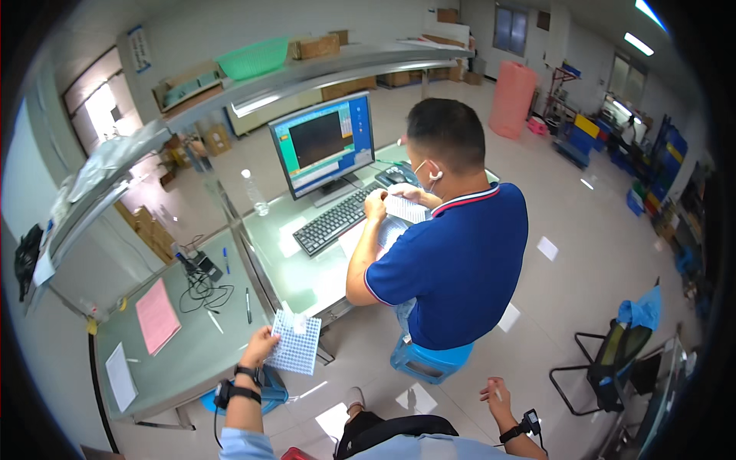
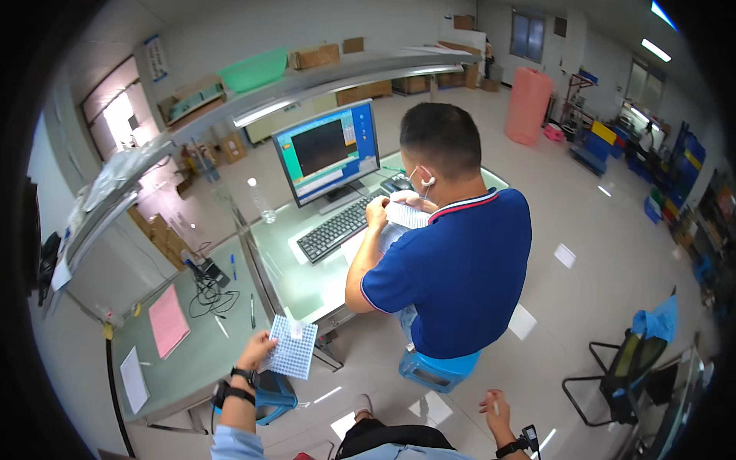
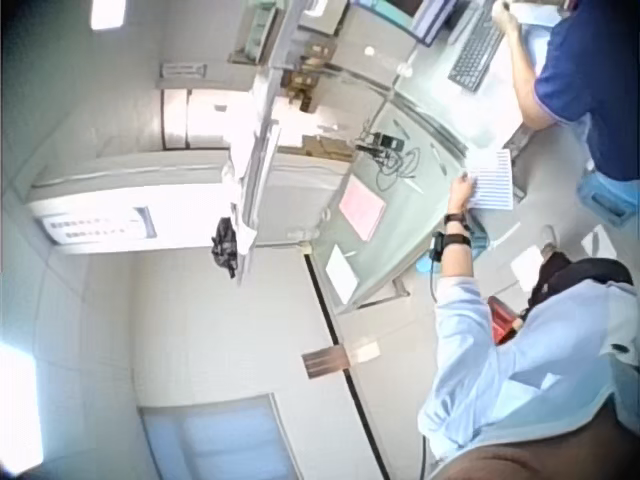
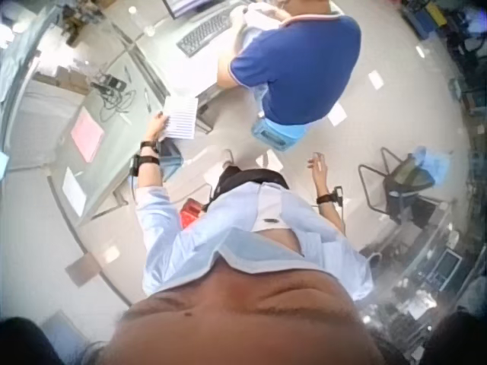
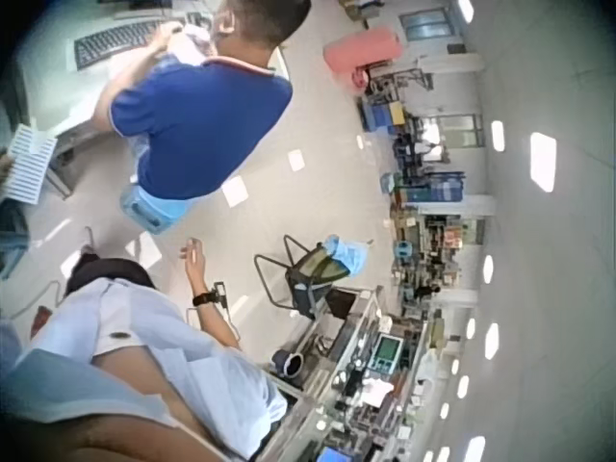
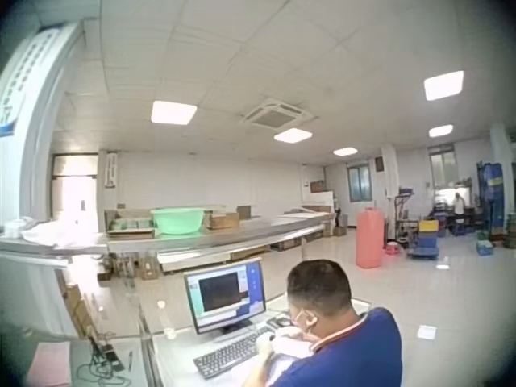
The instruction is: Test and inspect electronic components using probes and a computer monitoring system.
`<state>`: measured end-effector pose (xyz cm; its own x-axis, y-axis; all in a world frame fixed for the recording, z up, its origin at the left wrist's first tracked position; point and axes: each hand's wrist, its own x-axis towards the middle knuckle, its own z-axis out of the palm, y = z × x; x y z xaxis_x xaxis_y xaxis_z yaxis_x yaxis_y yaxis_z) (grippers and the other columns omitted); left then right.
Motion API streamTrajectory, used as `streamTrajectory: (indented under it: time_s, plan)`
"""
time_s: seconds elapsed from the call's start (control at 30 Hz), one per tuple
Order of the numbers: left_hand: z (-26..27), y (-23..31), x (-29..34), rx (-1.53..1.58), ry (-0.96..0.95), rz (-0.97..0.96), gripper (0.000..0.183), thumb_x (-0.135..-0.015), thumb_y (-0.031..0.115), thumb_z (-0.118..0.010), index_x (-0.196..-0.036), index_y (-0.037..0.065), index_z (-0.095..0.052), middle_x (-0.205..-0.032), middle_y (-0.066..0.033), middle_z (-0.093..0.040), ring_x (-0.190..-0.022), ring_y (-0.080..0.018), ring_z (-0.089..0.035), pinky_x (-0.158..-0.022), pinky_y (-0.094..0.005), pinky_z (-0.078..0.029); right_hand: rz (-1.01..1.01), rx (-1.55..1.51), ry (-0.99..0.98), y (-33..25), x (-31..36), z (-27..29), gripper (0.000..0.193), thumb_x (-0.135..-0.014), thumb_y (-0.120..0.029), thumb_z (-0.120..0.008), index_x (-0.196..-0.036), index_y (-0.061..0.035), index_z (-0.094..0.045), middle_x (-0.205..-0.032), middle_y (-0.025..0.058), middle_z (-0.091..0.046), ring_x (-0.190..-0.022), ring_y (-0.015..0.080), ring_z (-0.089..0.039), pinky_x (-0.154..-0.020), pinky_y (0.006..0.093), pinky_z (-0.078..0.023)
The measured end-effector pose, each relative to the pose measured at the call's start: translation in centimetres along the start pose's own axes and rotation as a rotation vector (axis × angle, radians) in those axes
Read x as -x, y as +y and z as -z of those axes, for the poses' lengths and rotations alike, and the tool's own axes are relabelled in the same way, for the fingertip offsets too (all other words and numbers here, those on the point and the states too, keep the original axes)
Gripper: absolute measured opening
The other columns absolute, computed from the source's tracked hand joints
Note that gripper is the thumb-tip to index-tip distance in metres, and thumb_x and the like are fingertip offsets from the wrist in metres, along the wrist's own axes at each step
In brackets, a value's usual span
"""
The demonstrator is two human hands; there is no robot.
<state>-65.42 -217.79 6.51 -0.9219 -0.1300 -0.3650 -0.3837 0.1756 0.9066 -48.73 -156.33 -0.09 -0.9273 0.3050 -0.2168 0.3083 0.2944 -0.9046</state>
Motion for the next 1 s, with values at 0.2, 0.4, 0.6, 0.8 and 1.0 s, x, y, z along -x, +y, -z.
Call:
streamTrajectory:
  time_s: [0.2, 0.4, 0.6, 0.8, 1.0]
  plan:
    - [4.2, 2.3, -17.0, -0.269, -0.228, -0.098, 0.025, -0.083, 0.007, -0.064, -0.106, -0.002, -0.064, -0.09, -0.0057, -0.068, -0.08, -0.012, -0.062, -0.073, -0.0269, -0.049, -0.395, -0.077, 0.357, 4.0, 7.5, 0.5, 0.03, -0.097, -0.034, -0.05, -0.109, -0.0059, -0.051, -0.077, 0.0092, -0.06, -0.058, 0.0149, -0.061, -0.047, 0.0241, -0.044]
    - [2.0, 1.8, -26.0, -0.465, -0.199, -0.256, 0.029, -0.082, 0.011, -0.065, -0.11, 0.004, -0.066, -0.094, -0.012, -0.069, -0.086, -0.0228, -0.065, -0.079, -0.0329, -0.049, -0.465, 0.05, 0.438, 7.3, 15.1, -1.3, 0.03, -0.099, -0.039, -0.045, -0.1, -0.0084, -0.048, -0.069, 0.0094, -0.06, -0.048, 0.0162, -0.058, -0.04, 0.0247, -0.041]
    - [-4.6, -1.2, -25.3, -0.524, 0.149, -0.314, 0.048, -0.077, 0.013, -0.067, -0.122, 0.007, -0.05, -0.108, -0.0203, -0.055, -0.102, -0.0366, -0.056, -0.088, -0.0431, -0.047, -0.568, 0.052, 0.446, 6.6, 19.9, -4.0, 0.03, -0.098, -0.027, -0.051, -0.109, 0.0016, -0.053, -0.093, 0.0179, -0.064, -0.088, 0.0221, -0.064, -0.069, 0.0347, -0.055]
    - [-8.4, 2.2, -26.1, -0.799, 0.158, -0.209, 0.064, -0.071, 0.022, -0.077, -0.127, 0.013, -0.047, -0.12, -0.0188, -0.044, -0.108, -0.0393, -0.054, -0.086, -0.0467, -0.049, -0.505, 0.072, 0.482, 7.0, 23.9, -5.1, 0.036, -0.099, -0.034, -0.049, -0.113, -0.0006, -0.052, -0.084, 0.0107, -0.061, -0.073, 0.0178, -0.061, -0.06, 0.0298, -0.054]
    - [-9.2, 0.5, -27.4, -0.787, 0.324, -0.298, 0.014, -0.083, 0.002, -0.053, -0.098, 0.003, -0.052, -0.103, -0.0194, -0.053, -0.095, -0.0387, -0.057, -0.081, -0.0483, -0.048, -0.534, -0.062, 0.553, 8.3, 28.8, -7.8, 0.035, -0.099, -0.033, -0.048, -0.11, -0.0007, -0.051, -0.082, 0.0121, -0.062, -0.069, 0.0185, -0.062, -0.059, 0.0299, -0.054]
